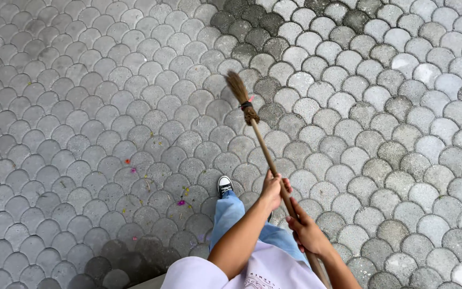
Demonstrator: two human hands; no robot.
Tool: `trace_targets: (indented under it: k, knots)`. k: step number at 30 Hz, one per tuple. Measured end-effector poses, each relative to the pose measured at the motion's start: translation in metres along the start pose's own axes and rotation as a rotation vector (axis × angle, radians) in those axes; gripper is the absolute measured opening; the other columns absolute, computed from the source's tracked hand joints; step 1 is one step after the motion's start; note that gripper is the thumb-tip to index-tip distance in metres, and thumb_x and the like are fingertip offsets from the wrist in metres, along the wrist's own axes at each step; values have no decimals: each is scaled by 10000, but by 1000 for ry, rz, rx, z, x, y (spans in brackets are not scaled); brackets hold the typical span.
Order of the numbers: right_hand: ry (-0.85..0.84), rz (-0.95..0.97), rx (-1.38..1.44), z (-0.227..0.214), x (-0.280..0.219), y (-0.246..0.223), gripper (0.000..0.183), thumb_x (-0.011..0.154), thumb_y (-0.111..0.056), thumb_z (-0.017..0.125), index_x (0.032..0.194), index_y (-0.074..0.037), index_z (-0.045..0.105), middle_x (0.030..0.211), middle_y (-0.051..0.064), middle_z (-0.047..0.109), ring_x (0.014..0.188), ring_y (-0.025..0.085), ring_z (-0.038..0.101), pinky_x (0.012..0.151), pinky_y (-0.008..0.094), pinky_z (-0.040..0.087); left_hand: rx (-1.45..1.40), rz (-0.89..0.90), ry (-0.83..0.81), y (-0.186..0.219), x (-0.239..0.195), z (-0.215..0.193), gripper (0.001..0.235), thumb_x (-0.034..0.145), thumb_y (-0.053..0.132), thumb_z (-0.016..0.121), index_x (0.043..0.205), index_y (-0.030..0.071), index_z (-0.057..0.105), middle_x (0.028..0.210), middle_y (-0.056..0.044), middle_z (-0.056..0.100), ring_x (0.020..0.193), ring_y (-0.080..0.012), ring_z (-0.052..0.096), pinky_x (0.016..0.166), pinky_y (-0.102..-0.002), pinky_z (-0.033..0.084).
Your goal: The person sweeps a paved outdoor patio using a traditional straw broom. They gather scattered debris, including fallen flower petals and a purple plastic bag, into a pile while moving around the area.
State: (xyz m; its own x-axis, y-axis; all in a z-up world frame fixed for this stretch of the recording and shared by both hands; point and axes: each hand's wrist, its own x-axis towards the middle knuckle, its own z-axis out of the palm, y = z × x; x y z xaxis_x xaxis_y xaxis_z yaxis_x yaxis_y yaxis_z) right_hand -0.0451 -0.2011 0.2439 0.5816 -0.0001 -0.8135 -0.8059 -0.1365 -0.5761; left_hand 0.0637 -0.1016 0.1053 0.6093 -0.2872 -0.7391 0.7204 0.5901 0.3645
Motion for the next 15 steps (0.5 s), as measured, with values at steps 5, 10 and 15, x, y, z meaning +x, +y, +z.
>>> trace_targets:
  k: [5, 10, 15]
  knots:
    - [191, 77, 117, -18, 13, -10, 711, 1031, -88, 510, 1664, -303, 267, 795, 134, 551, 472, 172, 403, 326, 306, 303, 27, -151, -183, -42, 50, 25, 379, 1111, 169, 443, 1480, 224, 380, 786, 0, 563, 621, -100, 584, 517, -241, 571]
    - [85, 183, 104, 32, 71, -7, 646, 1051, -96, 472, 1633, -334, 325, 770, 83, 515, 431, 131, 370, 307, 290, 306, -28, -171, -19, -16, 53, -55, 491, 1086, 113, 461, 1560, 192, 359, 844, -6, 537, 656, -74, 550, 546, -192, 540]
    - [-239, 216, -322, 116, 87, -58, 750, 1052, -162, 513, 1660, -458, 187, 891, 20, 617, 519, 104, 450, 359, 255, 385, -193, 74, 32, 41, 49, -180, 124, 1090, 28, 402, 1147, 125, 456, 811, -98, 537, 693, -209, 533, 639, -360, 496]
